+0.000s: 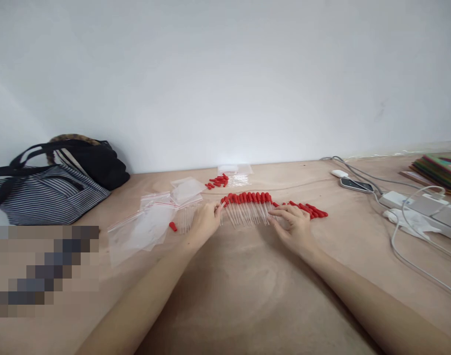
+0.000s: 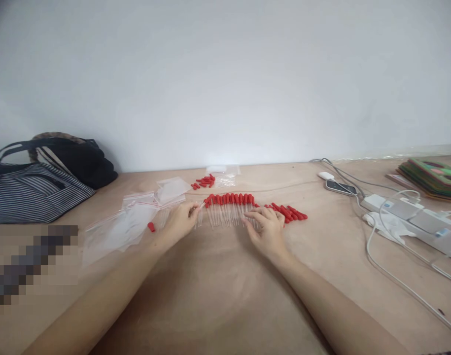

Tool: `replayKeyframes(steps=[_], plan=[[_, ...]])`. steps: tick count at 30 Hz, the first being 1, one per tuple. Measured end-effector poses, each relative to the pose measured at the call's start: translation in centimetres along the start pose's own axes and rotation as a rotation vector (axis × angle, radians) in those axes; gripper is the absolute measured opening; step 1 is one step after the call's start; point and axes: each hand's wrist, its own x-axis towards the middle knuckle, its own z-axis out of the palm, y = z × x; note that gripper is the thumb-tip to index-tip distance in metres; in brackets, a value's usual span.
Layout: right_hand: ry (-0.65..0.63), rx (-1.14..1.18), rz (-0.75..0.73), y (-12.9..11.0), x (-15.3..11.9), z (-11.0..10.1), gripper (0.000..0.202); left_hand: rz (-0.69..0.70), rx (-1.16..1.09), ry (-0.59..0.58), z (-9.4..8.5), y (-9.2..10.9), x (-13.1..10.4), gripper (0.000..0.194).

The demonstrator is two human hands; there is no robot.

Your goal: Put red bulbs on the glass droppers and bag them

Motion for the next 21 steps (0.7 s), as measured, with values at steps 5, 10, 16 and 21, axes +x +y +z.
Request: replayKeyframes(steps=[5, 10, 16, 21], plan=[[-0.012, -0.213, 0.201, 2.8, 1.0, -1.2, 0.027, -0.095, 0.070, 0.024, 2.8, 1.4, 1.9, 0.020], [-0.146, -0.393, 0.283, 3.7, 1.6, -2.3, 0.025, -0.157, 0.091, -0.068, 3.8, 2.5, 3.0, 0.021], [-0.317, -0.521, 0.319, 3.3, 1.8, -2.5, 0.019, -0.152, 0.069, -0.113, 3.8, 2.8, 3.9, 0.020], [-0.412, -0.575, 0.352, 3.2, 1.8, -2.6, 0.017, -0.141, 0.068, -0.060, 2.3, 0.7, 2.7, 0.017]])
